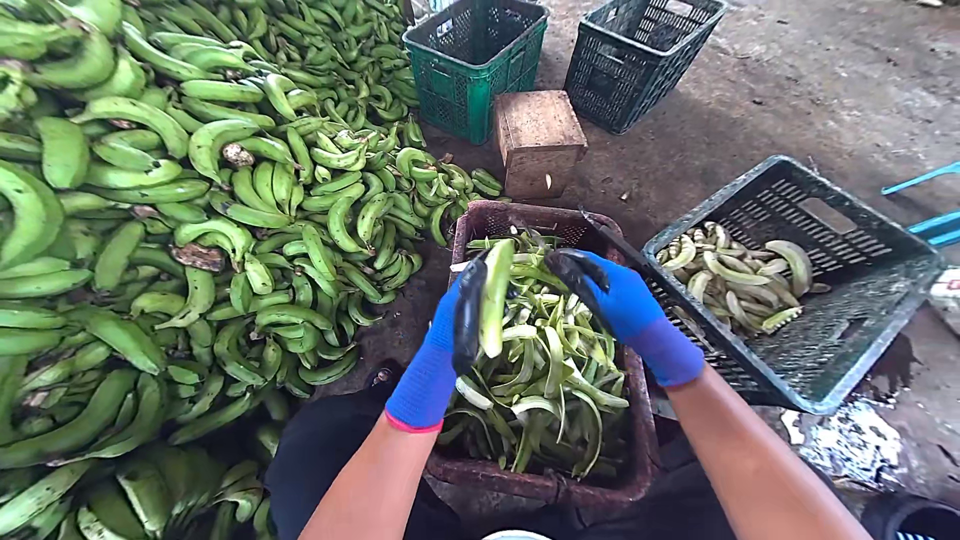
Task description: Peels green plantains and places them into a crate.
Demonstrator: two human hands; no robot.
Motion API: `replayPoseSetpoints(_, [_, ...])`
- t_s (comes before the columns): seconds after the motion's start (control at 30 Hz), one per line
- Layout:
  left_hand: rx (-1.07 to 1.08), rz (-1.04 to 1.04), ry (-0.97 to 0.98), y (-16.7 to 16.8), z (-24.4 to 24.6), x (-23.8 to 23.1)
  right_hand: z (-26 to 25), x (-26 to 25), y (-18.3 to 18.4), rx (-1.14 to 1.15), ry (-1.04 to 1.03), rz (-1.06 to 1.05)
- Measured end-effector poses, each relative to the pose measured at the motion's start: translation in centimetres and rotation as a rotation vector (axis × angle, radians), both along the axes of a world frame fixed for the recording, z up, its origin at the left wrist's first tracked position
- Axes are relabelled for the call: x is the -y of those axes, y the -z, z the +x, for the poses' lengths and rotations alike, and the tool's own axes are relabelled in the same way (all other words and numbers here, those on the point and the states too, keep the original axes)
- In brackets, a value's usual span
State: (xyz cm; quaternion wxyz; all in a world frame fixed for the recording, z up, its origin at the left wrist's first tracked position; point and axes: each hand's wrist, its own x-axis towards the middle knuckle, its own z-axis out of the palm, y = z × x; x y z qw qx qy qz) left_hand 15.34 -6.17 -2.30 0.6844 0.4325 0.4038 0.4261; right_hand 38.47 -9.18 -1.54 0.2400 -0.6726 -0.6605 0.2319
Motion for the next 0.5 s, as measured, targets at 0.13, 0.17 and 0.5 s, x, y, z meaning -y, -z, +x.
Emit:
replayPoseSetpoints(0.13, [0.14,-0.101,-0.065,0.4,-1.6,-0.9,-1.0,1.8,1.2,0.207,-0.323,0.432])
replayPoseSetpoints(0.17, [0.156,-0.123,-0.066,0.1,-1.4,-0.6,-1.3,1.9,1.1,0.24,-0.339,0.472])
replayPoseSetpoints(0.5, [0.041,0.057,0.132,-1.1,-0.8,1.0,0.1,-0.5,-1.0,-0.019,0.046,-0.076])
